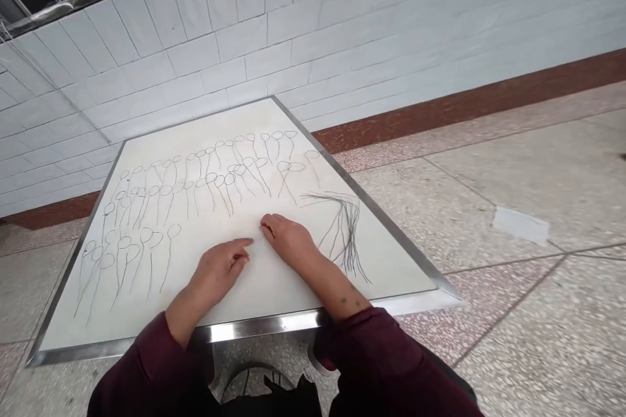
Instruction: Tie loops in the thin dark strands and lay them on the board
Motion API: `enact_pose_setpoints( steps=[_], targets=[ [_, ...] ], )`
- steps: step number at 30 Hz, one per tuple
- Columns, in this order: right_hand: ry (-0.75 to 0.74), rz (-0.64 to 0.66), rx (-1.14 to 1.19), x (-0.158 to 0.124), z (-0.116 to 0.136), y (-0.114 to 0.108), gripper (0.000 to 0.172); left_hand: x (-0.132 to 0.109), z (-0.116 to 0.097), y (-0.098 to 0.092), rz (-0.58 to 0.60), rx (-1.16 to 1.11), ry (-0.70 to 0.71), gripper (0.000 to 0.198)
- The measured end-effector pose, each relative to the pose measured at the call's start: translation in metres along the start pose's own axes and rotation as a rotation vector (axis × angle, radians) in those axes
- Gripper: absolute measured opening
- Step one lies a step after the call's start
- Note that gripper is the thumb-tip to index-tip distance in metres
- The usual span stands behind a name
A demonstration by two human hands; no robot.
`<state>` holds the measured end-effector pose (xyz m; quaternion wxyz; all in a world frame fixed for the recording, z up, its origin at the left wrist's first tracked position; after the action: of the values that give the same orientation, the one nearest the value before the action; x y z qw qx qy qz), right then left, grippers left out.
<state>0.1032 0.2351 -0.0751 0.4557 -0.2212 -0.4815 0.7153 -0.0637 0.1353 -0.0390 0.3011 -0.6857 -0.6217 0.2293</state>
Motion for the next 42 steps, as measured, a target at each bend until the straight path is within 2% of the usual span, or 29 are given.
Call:
enact_pose_setpoints(
  steps=[2, 4, 6, 8, 11, 16, 19, 21, 22, 24, 26, 28, 31, 36, 42],
  targets=[
    [0.006, 0.012, -0.012, 0.000, 0.002, 0.000, 0.014, -0.020, 0.013, -0.019, -0.281, 0.121, -0.150, 0.038],
    [0.013, 0.025, -0.026, -0.001, 0.005, -0.001, 0.014, -0.038, 0.033, -0.040, -0.438, 0.293, -0.326, 0.043],
    [0.009, 0.035, -0.034, -0.001, 0.010, -0.001, 0.015, -0.052, 0.052, -0.057, -0.489, 0.434, -0.429, 0.048],
    [0.000, 0.047, -0.030, 0.000, 0.015, -0.001, 0.016, -0.060, 0.067, -0.065, -0.491, 0.489, -0.485, 0.052],
    [-0.006, 0.073, -0.025, 0.000, 0.021, 0.000, 0.016, -0.063, 0.079, -0.066, -0.506, 0.501, -0.496, 0.052],
    [0.002, 0.081, -0.028, 0.001, 0.023, 0.000, 0.017, -0.056, 0.083, -0.061, -0.532, 0.458, -0.515, 0.055],
    [0.009, 0.084, 0.021, 0.001, 0.023, 0.000, 0.018, -0.056, 0.077, -0.061, -0.547, 0.415, -0.537, 0.059],
    [-0.013, 0.056, 0.134, 0.000, 0.028, 0.000, 0.017, -0.056, 0.066, -0.059, -0.543, 0.305, -0.520, 0.063],
    [-0.027, 0.041, 0.233, -0.001, 0.032, -0.001, 0.016, -0.055, 0.058, -0.057, -0.528, 0.200, -0.495, 0.065],
    [-0.035, 0.029, 0.517, -0.003, 0.041, -0.001, 0.016, -0.051, 0.042, -0.049, -0.463, -0.243, -0.413, 0.065],
    [0.009, 0.088, 0.888, -0.004, 0.051, 0.000, 0.026, -0.045, 0.026, -0.036, -0.365, -0.593, -0.349, 0.065],
    [0.014, 0.108, 1.154, -0.003, 0.059, -0.001, 0.036, -0.039, 0.012, -0.022, -0.309, -0.758, -0.320, 0.065],
    [0.030, 0.073, 1.370, -0.002, 0.060, -0.007, 0.033, -0.030, -0.001, -0.004, -0.276, -0.836, -0.315, 0.066],
    [0.128, -0.050, 1.415, -0.001, 0.047, -0.019, 0.027, -0.010, -0.010, 0.009, -0.201, -0.830, -0.285, 0.054],
    [0.153, -0.132, 1.275, -0.002, 0.036, -0.026, 0.024, 0.030, -0.015, 0.009, -0.258, -0.885, -0.226, 0.047]
  ],
)
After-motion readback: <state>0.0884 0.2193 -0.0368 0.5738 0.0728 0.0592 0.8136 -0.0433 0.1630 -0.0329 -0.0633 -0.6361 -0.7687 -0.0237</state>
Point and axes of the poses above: each hand's wrist, its own x-axis towards the middle knuckle, its own y-axis out of the palm, z = x × y, the point moved 2 cm from there along x, towards the middle knuckle, and after that the axes turned 1 degree about x, right-handed, at the moved point
